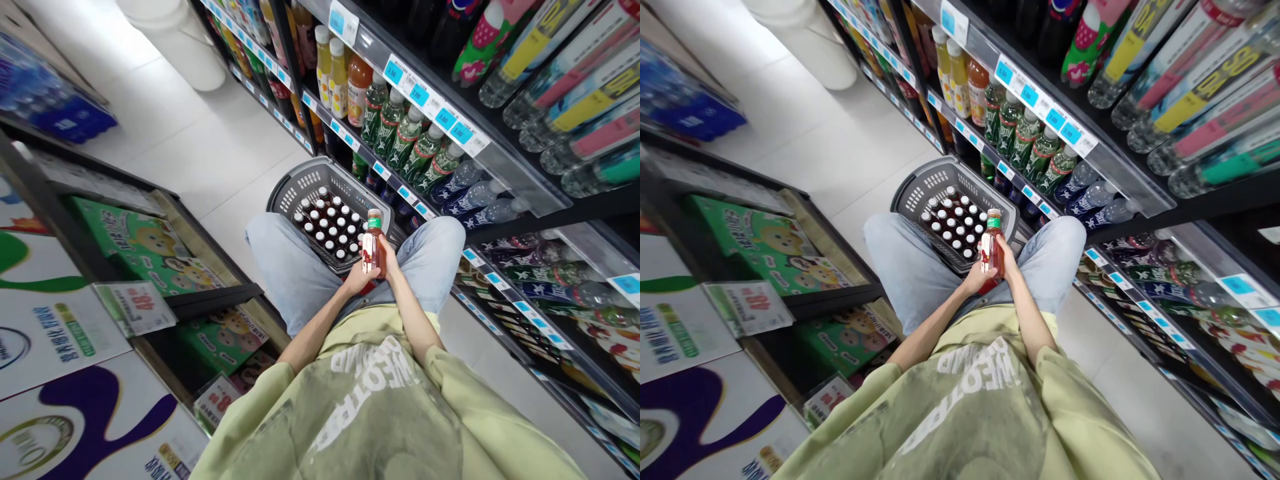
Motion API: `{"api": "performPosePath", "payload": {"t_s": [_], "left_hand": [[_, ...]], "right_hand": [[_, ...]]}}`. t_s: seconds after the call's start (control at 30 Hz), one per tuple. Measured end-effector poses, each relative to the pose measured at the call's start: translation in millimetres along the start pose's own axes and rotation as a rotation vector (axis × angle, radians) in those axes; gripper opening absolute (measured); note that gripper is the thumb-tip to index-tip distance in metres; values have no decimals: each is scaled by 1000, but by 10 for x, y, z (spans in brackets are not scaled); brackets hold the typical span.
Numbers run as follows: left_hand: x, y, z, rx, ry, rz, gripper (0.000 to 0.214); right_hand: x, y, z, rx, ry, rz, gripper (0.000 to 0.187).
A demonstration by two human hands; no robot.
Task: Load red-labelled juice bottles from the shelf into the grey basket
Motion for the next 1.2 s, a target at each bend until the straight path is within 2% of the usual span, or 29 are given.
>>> {"api": "performPosePath", "payload": {"t_s": [0.17, 0.3, 0.53, 0.8, 1.03, 1.2], "left_hand": [[-149, 6, 44, -84, -287, -107, 58], [-181, 3, 10, -83, -392, -124, 54], [-169, -24, -46, -74, -429, -78, 58], [-187, -10, -95, -95, -474, -90, 59], [-163, 3, -78, -122, -509, -78, 59], [-168, -8, -91, -105, -558, -104, 51]], "right_hand": [[-95, -42, 96, -184, 126, -62, 50], [-162, -79, 82, -217, 175, -83, 54], [-225, -133, 53, -218, 131, -98, 56], [-153, -84, 82, -219, 121, -57, 48], [-169, -82, 69, -194, 152, -94, 53], [-149, -32, 160, -281, 239, -123, 58]]}}
Point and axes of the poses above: each hand's wrist, its own y-axis away from the middle knuckle, its own x-axis out of the palm, z = x × y, the point moved 10 cm from there along -y, towards the middle knuckle, and after that the axes turned 7 degrees about -y, right-handed, at the moved point
